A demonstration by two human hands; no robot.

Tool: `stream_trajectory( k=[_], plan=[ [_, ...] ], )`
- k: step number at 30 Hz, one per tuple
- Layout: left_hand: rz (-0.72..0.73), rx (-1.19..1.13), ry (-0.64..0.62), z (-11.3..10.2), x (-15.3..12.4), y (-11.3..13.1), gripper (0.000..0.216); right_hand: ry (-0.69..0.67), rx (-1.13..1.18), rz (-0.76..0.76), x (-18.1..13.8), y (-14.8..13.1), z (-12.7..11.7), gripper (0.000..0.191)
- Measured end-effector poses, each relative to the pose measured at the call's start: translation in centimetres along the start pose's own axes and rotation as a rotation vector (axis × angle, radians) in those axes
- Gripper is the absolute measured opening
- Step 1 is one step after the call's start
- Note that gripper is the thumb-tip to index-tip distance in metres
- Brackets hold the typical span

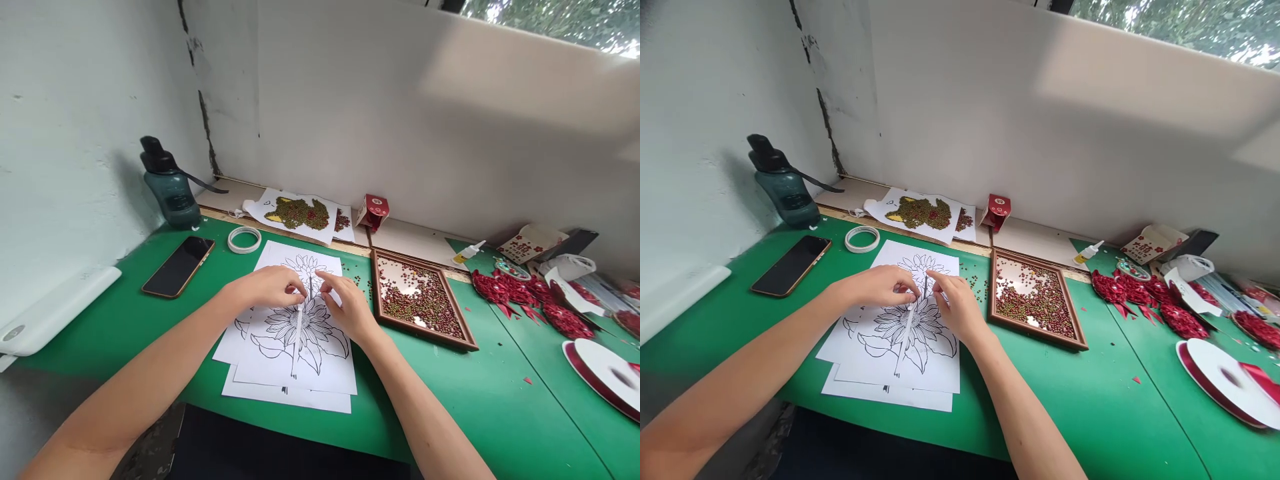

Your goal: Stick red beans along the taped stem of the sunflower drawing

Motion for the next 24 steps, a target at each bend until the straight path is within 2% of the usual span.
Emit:
stream_trajectory(
  k=[3, 7, 13, 19, 24],
  plan=[
    [0.042, 0.04, 0.016, 0.0, 0.0, 0.1, 0.027, 0.013, -0.01, 0.002, 0.0, 0.1, 0.0, 0.052],
    [0.117, 0.112, 0.095, -0.4, -0.2, 0.4, 0.024, 0.04, -0.014, 0.002, 0.0, 0.3, -0.2, 0.052],
    [0.111, 0.16, 0.242, -1.3, -0.5, 0.4, 0.026, 0.052, -0.001, 0.008, 0.0, 0.6, -0.3, 0.051],
    [0.135, 0.223, 0.13, 0.0, 0.0, 0.3, 0.028, 0.041, 0.0, 0.021, 0.1, 0.5, -0.4, 0.05],
    [0.122, 0.198, 0.089, 0.3, 0.2, 0.3, 0.031, 0.044, 0.008, 0.024, 0.0, 0.5, -0.5, 0.051]
  ],
)
Point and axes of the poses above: each hand's wrist, its own x-axis towards the middle knuckle, its own z-axis out of the palm, y = z × x, the point moved 3 cm from there along x, towards the middle knuckle
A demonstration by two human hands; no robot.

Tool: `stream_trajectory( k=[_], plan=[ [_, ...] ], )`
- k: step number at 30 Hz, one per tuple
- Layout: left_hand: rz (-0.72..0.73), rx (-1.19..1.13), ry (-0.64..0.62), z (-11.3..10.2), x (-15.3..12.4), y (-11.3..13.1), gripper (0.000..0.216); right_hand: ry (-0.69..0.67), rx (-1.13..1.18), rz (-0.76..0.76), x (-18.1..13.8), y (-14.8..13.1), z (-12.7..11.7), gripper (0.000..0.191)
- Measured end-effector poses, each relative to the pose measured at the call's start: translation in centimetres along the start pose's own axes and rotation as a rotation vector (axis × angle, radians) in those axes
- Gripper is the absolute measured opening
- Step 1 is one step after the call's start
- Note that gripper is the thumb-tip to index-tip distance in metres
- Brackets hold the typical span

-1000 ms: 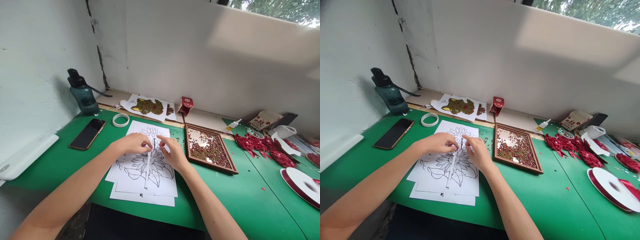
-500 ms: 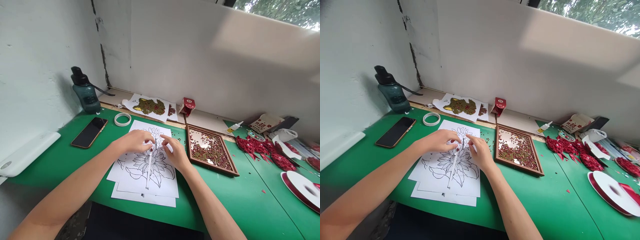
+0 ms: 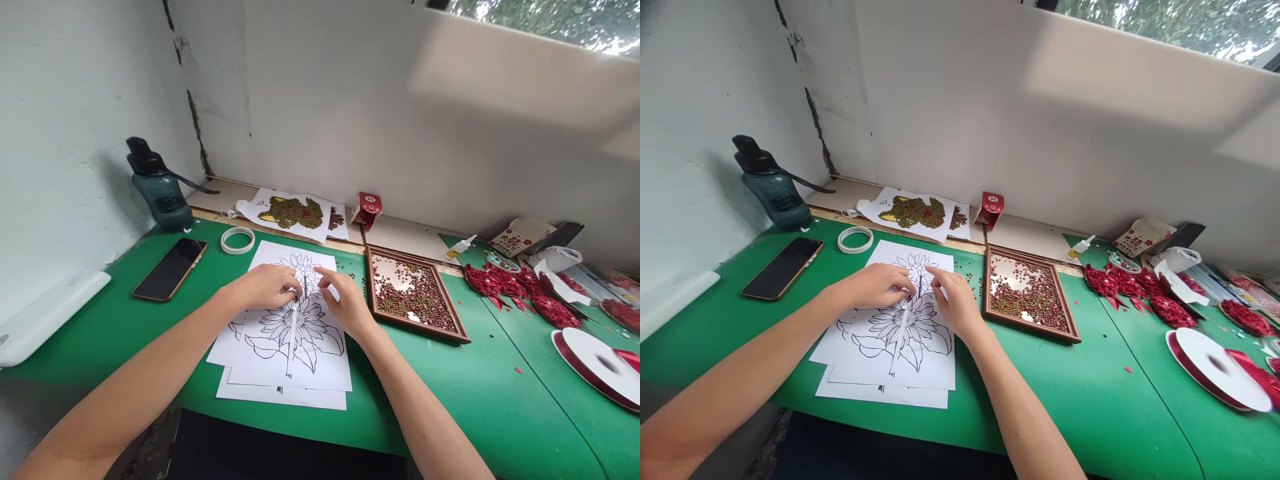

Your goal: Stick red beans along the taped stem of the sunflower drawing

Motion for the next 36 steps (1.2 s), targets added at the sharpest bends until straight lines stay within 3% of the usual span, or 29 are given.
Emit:
stream_trajectory(
  k=[3, 17, 23, 26, 29, 32, 36],
  plan=[
    [-0.01, -0.002, 0.01, 0.0, 0.0, 0.0, 0.028, -0.002, 0.006, -0.003, 0.0, 0.0, 0.0, 0.05],
    [-0.042, 0.062, 0.362, -0.8, 0.1, -0.4, 0.013, -0.009, 0.002, 0.03, -0.1, 0.4, -0.1, 0.05],
    [-0.297, -0.087, 0.772, -2.3, -0.8, -1.1, 0.029, -0.001, -0.006, 0.029, -0.1, 0.5, -0.1, 0.049],
    [-0.357, -0.176, 0.872, -2.8, -1.1, -1.7, 0.064, 0.003, -0.008, 0.026, -0.1, 0.5, -0.1, 0.048],
    [-0.349, -0.121, 0.766, -2.6, -0.8, -1.8, 0.051, -0.004, -0.003, 0.03, -0.1, 0.4, -0.1, 0.048],
    [-0.282, -0.027, 0.501, -1.6, -0.2, -1.2, 0.031, -0.008, 0.002, 0.044, -0.1, 0.2, -0.2, 0.049],
    [-0.098, 0.001, 0.187, 0.2, 0.2, -0.3, 0.05, -0.001, 0.042, 0.059, -0.1, 0.1, -0.3, 0.051]
  ],
)
Point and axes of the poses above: each hand's wrist, its own x-axis towards the middle knuckle, its own z-axis out of the palm, y = z × x, the point moved 3 cm from there along x, towards the middle knuckle
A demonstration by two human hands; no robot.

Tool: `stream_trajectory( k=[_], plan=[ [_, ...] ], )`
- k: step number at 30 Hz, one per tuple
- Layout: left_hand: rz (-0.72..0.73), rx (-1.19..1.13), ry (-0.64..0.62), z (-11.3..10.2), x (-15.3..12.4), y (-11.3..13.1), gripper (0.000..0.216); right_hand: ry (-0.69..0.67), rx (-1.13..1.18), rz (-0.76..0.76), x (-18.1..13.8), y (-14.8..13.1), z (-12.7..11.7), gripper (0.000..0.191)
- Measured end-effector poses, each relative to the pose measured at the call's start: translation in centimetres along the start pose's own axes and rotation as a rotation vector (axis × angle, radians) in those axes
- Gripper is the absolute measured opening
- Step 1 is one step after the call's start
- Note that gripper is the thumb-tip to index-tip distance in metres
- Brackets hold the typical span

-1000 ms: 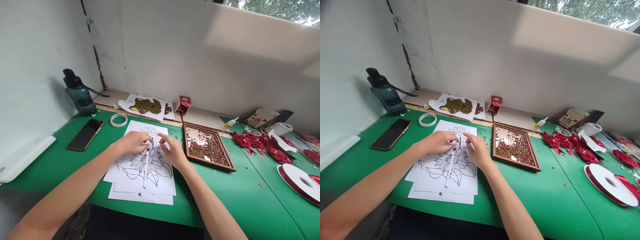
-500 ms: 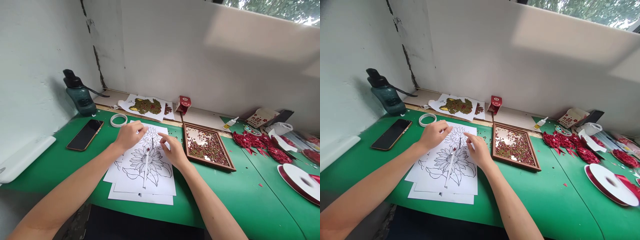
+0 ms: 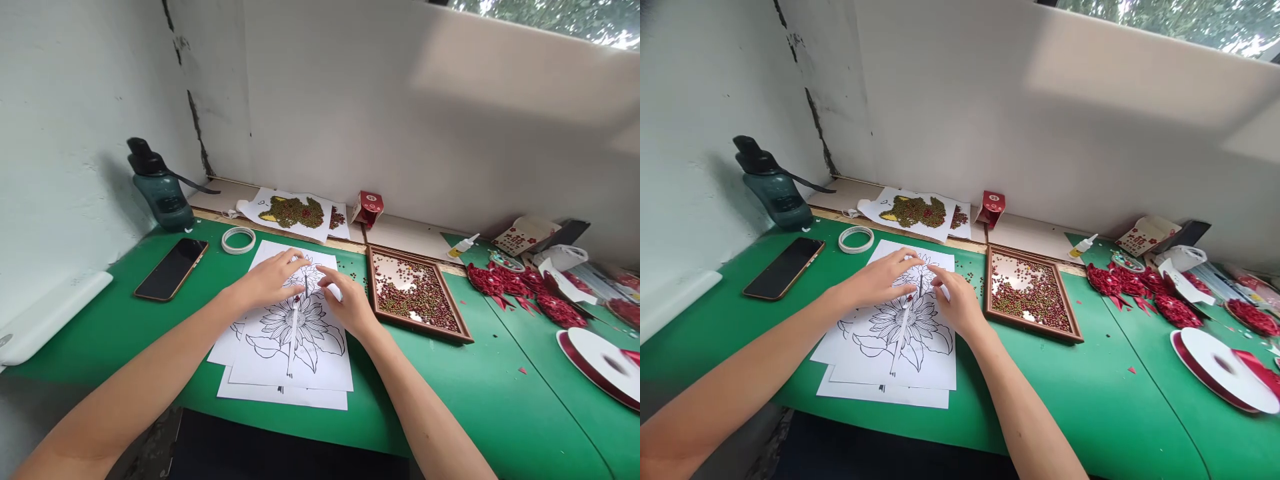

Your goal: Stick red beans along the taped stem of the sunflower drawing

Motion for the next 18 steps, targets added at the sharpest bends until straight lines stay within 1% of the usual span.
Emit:
stream_trajectory(
  k=[3, 7, 11, 14, 18],
  plan=[
    [0.031, -0.006, -0.11, 0.8, -0.2, 0.0, 0.071, -0.014, 0.052, 0.024, -0.1, -0.1, 0.0, 0.054],
    [0.025, -0.024, -0.176, 0.9, -0.3, -0.4, 0.084, -0.065, 0.128, 0.054, -0.2, -0.7, 0.0, 0.058],
    [-0.007, -0.05, -0.244, 0.8, -0.3, -0.7, 0.099, -0.153, 0.23, 0.032, -0.4, -1.8, 0.2, 0.062],
    [-0.013, -0.058, -0.26, 0.9, -0.4, -0.9, 0.11, -0.205, 0.254, 0.029, -0.4, -2.4, 0.3, 0.064],
    [-0.014, -0.059, -0.246, 1.0, -0.5, -1.1, 0.111, -0.249, 0.245, 0.042, -0.4, -2.9, 0.3, 0.064]
  ],
)
Point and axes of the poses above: each hand's wrist, its own x-axis towards the middle knuckle, its own z-axis out of the palm, y = z × x, the point moved 3 cm from there along x, towards the middle knuckle
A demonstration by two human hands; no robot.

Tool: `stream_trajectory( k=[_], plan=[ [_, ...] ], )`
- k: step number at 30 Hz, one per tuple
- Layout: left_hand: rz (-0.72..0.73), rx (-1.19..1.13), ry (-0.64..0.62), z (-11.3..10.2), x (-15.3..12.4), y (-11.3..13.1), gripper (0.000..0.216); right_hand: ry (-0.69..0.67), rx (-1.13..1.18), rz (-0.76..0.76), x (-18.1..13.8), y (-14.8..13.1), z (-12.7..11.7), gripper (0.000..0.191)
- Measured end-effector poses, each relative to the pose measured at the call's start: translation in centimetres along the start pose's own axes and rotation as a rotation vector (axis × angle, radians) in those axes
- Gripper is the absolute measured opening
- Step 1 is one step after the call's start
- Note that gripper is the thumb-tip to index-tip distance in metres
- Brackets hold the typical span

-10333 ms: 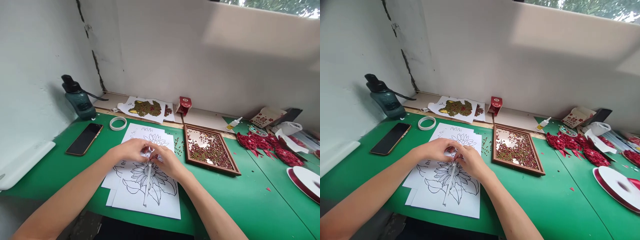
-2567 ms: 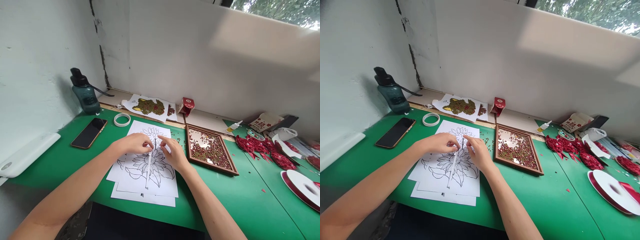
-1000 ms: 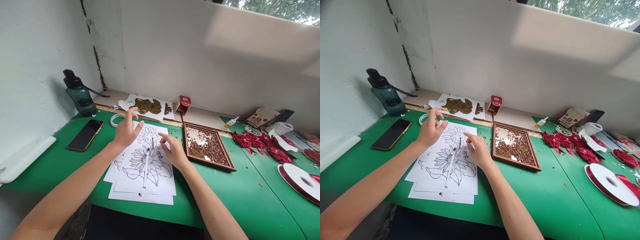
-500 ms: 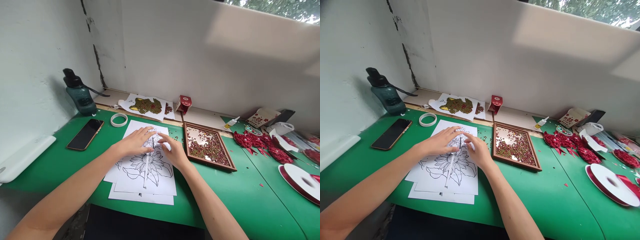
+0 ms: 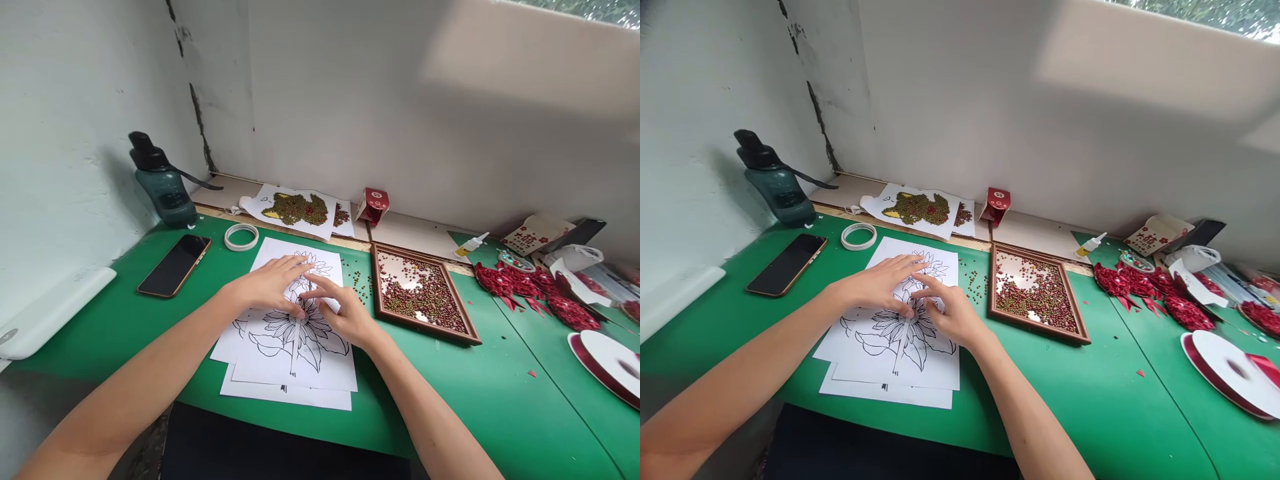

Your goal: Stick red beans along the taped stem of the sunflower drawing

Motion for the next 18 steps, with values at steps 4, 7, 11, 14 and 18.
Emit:
stream_trajectory(
  k=[4, 7, 11, 14, 18],
  plan=[
    [-0.024, -0.004, -0.022, -0.08, -0.07, -0.01, 0.112, -0.02, 0.017, -0.01, 0.05, -0.12, 0.07, 0.065],
    [-0.037, -0.013, -0.034, -0.09, -0.08, -0.14, 0.113, -0.04, 0.026, -0.002, 0.09, -0.08, 0.19, 0.067],
    [-0.037, -0.009, -0.033, 0.05, -0.01, -0.38, 0.112, -0.053, 0.028, -0.008, 0.11, -0.1, 0.32, 0.068],
    [-0.027, 0.0, -0.032, 0.12, 0.05, -0.34, 0.11, -0.058, 0.024, -0.017, 0.12, -0.14, 0.42, 0.066],
    [-0.021, 0.008, -0.034, 0.03, 0.04, -0.26, 0.11, -0.06, 0.025, -0.017, 0.13, -0.08, 0.52, 0.064]
  ],
)
Point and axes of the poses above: each hand's wrist, its own x-axis towards the middle knuckle, its own z-axis out of the palm, y = z × x, the point moved 3 cm from there along x, towards the middle knuckle
